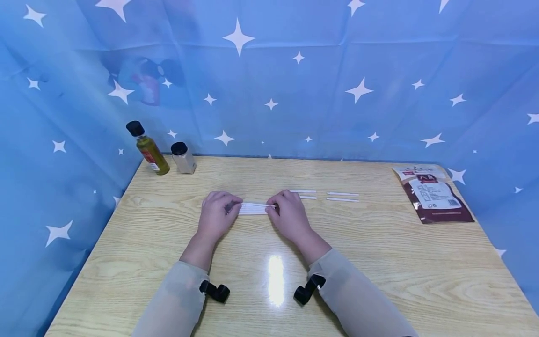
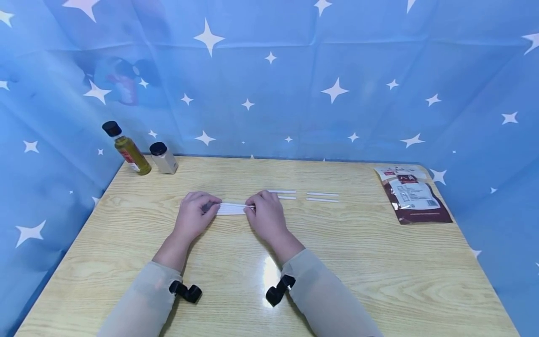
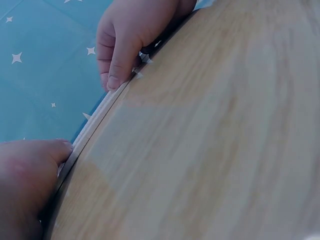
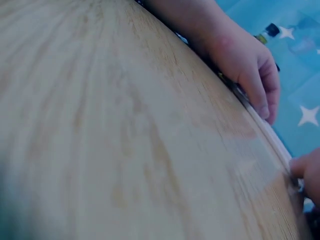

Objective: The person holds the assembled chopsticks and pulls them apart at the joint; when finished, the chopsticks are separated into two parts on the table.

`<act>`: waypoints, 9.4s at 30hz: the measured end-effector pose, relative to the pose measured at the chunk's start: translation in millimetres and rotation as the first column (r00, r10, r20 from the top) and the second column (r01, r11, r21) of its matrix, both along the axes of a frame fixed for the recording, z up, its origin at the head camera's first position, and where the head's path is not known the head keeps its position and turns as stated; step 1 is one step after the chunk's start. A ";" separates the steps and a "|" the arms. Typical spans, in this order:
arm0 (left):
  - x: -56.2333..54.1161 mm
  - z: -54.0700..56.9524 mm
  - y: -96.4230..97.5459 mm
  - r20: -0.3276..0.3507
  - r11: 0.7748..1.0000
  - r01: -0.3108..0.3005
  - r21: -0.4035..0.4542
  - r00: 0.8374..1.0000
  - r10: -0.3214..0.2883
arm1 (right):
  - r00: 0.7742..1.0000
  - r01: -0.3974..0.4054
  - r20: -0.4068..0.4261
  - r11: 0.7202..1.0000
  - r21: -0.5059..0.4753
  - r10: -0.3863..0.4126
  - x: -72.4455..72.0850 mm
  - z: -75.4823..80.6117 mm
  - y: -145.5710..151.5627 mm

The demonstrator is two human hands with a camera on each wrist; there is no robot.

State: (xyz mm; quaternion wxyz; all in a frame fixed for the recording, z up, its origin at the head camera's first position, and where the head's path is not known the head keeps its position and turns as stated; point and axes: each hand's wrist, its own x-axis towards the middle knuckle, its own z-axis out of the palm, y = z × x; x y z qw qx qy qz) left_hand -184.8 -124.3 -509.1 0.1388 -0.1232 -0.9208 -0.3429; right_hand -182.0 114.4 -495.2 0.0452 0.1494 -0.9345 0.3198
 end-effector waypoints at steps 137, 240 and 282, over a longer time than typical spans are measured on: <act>0.1 5.2 159.8 -0.204 0.978 0.136 -0.158 0.965 -0.167 | 0.928 0.047 -0.365 0.996 -0.079 -0.073 20.9 -7.0 173.1; -21.8 6.8 184.9 -0.078 0.973 -0.089 -0.212 0.994 0.074 | 0.914 0.155 -0.391 0.984 0.089 -0.108 -5.3 -10.4 198.1; -5.7 2.3 132.5 -0.279 0.989 -0.080 -0.126 0.959 0.042 | 0.893 0.061 -0.449 0.996 0.065 -0.025 -9.1 -10.2 82.9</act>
